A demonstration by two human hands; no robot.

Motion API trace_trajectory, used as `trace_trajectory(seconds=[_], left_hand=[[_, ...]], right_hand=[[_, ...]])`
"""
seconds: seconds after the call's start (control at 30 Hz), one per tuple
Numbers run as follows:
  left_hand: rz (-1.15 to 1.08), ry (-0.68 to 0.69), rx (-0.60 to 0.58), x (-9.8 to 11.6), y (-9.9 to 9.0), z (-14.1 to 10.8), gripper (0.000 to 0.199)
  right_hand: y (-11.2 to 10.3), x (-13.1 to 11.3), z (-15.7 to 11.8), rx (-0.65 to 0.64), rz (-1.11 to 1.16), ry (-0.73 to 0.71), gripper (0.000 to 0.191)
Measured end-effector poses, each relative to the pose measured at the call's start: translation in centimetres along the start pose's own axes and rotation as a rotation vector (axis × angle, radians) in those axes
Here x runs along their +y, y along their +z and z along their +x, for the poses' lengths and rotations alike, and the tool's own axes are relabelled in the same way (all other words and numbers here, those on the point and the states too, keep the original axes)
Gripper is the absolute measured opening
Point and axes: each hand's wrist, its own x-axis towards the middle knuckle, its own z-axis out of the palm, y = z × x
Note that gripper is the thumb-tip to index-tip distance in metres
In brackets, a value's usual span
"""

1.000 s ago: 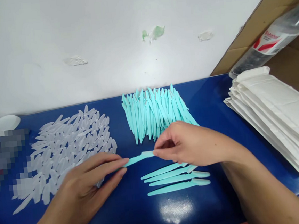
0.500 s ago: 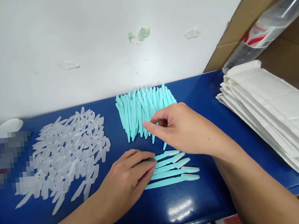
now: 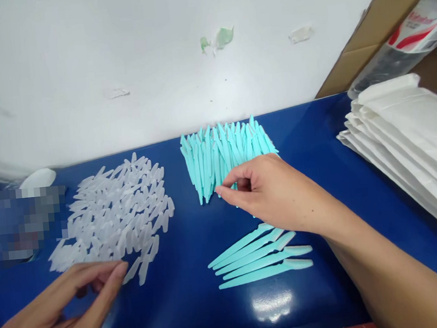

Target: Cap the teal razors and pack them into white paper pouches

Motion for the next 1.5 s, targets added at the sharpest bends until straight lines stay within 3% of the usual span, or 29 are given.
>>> trace_trajectory(seconds=[0.17, 0.3, 0.4, 0.5, 0.6, 0.77, 0.9, 1.0, 1.1, 1.23, 1.37, 1.43, 1.5], left_hand=[[0.120, 0.012, -0.087, -1.0, 1.0, -3.8, 0.019], [0.145, -0.047, -0.121, -0.5, 1.6, -4.0, 0.022], [0.137, -0.012, -0.062, 0.2, 1.8, -3.2, 0.025], [0.133, 0.100, 0.008, 1.8, 2.7, -0.9, 0.019], [0.149, 0.095, 0.064, 4.4, 4.4, 3.1, 0.017], [0.027, -0.077, -0.264, 7.4, 7.2, 10.0, 0.032], [-0.079, -0.139, -0.349, 7.4, 8.4, 12.0, 0.027], [-0.148, -0.188, -0.354, 6.9, 7.5, 11.7, 0.027], [-0.269, -0.282, -0.293, 5.6, 4.9, 11.0, 0.026], [-0.478, -0.327, -0.094, 2.8, 0.6, 10.7, 0.022], [-0.577, -0.343, 0.149, 0.9, -1.6, 11.5, 0.005], [-0.566, -0.318, 0.135, 0.3, -1.8, 11.9, 0.004], [-0.528, -0.243, -0.008, -0.4, -1.6, 11.9, 0.007]], right_hand=[[1.9, -0.8, -0.1, -0.142, -0.015, -0.025, 0.026], [3.1, -1.4, -0.1, -0.225, -0.116, -0.072, 0.029], [3.6, -1.4, 0.2, -0.147, -0.270, -0.148, 0.030], [3.7, -1.2, 0.4, -0.039, -0.395, -0.232, 0.030], [3.5, -1.0, 0.5, -0.008, -0.406, -0.248, 0.031], [2.3, -0.5, 0.5, 0.106, -0.367, -0.181, 0.035], [1.5, -0.3, 0.3, 0.149, -0.346, -0.161, 0.035], [1.1, -0.7, -0.1, 0.132, -0.307, -0.168, 0.033], [0.8, -1.2, -0.5, 0.100, -0.233, -0.180, 0.030], [0.4, -1.7, -0.9, 0.102, -0.103, -0.192, 0.026], [0.2, -2.6, -1.2, 0.132, -0.025, -0.189, 0.027], [0.2, -3.0, -1.0, 0.236, 0.036, -0.161, 0.034], [0.4, -3.2, -0.6, 0.303, 0.156, -0.138, 0.044]])
